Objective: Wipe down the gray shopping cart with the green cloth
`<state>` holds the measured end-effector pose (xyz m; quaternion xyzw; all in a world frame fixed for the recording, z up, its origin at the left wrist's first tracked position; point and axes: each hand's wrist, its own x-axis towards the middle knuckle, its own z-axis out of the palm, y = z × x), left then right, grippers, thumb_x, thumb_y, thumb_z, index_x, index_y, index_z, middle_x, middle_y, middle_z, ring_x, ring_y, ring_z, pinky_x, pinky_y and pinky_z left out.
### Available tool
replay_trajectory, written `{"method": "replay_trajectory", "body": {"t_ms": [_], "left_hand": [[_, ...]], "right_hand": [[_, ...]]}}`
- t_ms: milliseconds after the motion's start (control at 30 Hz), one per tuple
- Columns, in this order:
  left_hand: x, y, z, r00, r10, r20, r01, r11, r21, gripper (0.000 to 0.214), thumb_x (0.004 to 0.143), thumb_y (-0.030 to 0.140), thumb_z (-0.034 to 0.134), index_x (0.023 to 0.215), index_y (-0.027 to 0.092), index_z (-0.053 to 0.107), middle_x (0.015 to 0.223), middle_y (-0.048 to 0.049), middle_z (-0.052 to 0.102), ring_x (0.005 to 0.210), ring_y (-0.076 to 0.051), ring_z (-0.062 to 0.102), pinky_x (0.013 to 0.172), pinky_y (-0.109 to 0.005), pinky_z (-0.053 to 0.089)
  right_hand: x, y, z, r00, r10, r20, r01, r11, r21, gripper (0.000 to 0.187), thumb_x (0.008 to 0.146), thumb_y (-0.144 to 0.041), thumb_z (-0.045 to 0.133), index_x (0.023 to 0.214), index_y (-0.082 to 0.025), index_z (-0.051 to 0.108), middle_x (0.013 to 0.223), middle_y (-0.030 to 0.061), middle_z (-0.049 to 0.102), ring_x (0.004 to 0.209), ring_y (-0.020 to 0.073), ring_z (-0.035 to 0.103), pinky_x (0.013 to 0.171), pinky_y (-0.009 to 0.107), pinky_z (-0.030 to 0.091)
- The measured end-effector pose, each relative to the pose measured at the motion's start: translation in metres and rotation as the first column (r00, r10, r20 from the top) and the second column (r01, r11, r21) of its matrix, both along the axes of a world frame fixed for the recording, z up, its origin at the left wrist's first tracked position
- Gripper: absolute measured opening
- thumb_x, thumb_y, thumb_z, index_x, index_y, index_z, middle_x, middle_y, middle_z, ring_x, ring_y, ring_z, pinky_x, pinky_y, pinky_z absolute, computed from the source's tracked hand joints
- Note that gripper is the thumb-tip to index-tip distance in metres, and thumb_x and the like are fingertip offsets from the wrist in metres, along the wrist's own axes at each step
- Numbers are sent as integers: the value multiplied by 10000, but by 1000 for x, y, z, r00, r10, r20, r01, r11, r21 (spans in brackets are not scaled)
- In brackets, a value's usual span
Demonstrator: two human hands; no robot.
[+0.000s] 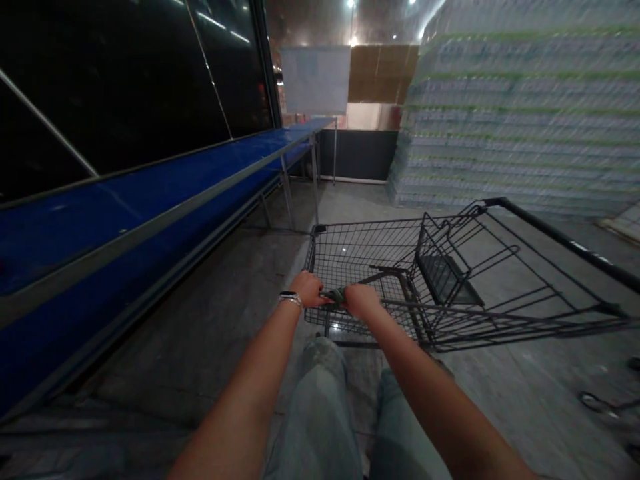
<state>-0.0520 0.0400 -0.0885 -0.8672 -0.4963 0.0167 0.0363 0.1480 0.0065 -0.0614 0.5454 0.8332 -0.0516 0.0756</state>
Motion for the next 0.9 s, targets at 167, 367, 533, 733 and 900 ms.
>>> {"method": "replay_trajectory", "body": {"t_ms": [167,367,533,733,900], "left_hand": [[3,0,4,998,10,-56,-10,1000,3,489,804,637,586,820,193,789,847,-124,756,874,-258,686,816,-363,445],[6,2,3,998,4,-65,-4,1000,7,510,816,647,570,811,184,783,838,-128,752,872,-248,690,830,-352,448],[5,6,-1,998,-1,-63,1,1000,2,585,822,720,519,778,194,771,828,-123,748,869,-251,688,830,-361,439],[3,8,-1,999,-13,-52,13,1000,2,641,819,763,490,782,187,767,834,-124,745,894,-262,685,844,-369,431],[3,10,2,998,-17,-65,16,1000,-10,621,852,730,464,784,190,763,845,-125,744,888,-253,683,856,-364,429]], "right_hand": [[-22,16,1,997,65,-34,-66,998,-17,372,895,-458,606,1091,-163,718,1072,158,732,1004,272,694,823,323,509],[-12,9,-2,998,37,-49,-36,999,24,381,935,-477,539,1071,-171,722,1057,172,729,988,276,698,822,332,509],[36,0,-5,996,-25,-84,27,999,23,332,912,-467,578,1125,-234,683,1057,118,735,984,263,693,797,314,489],[144,-15,-6,997,-69,-45,73,994,85,207,922,-344,550,1051,-232,666,1034,85,732,963,226,684,772,276,459],[285,-29,-9,984,-175,45,170,980,104,234,935,-330,511,1055,-224,682,1029,114,728,1015,255,669,823,320,470]]}}
